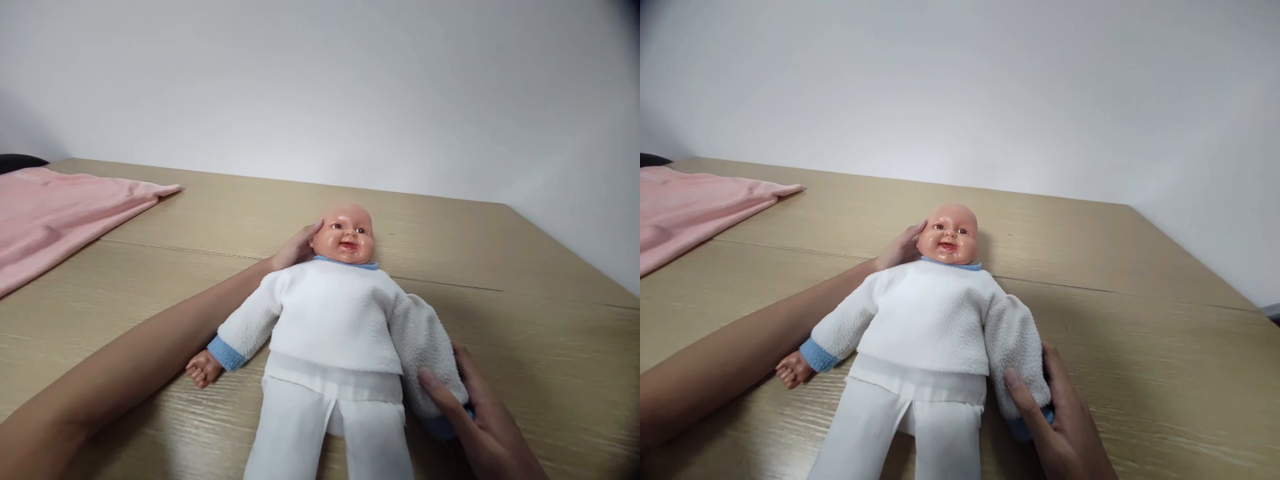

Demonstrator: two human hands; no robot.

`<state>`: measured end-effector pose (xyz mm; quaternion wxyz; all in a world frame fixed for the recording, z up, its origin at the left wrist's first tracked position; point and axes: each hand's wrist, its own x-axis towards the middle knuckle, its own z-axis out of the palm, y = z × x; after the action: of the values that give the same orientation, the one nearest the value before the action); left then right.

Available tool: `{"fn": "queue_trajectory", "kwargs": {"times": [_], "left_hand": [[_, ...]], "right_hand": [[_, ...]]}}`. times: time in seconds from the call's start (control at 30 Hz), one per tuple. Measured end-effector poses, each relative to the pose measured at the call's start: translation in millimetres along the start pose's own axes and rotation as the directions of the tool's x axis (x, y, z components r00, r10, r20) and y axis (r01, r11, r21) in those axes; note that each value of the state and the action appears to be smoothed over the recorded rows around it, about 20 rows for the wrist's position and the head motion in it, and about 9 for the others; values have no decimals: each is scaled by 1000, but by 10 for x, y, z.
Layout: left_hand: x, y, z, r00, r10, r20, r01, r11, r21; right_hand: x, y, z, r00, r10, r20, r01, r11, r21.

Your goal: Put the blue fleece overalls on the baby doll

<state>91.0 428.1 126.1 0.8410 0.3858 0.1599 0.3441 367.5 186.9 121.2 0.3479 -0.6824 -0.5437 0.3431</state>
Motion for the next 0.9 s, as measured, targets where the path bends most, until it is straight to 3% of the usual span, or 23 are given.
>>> {"fn": "queue_trajectory", "kwargs": {"times": [0.33,0.7,0.9], "left_hand": [[-48,-6,28,998,44,-48,-42,998,38],[-45,-16,-19,999,-37,-35,39,998,44],[-69,-9,37,999,-10,-31,11,999,34]], "right_hand": [[-23,-28,-9,1000,-16,-6,16,1000,19],[-3,-77,7,1000,-4,7,4,1000,29],[-15,-63,-2,1000,-9,27,8,1000,29]]}}
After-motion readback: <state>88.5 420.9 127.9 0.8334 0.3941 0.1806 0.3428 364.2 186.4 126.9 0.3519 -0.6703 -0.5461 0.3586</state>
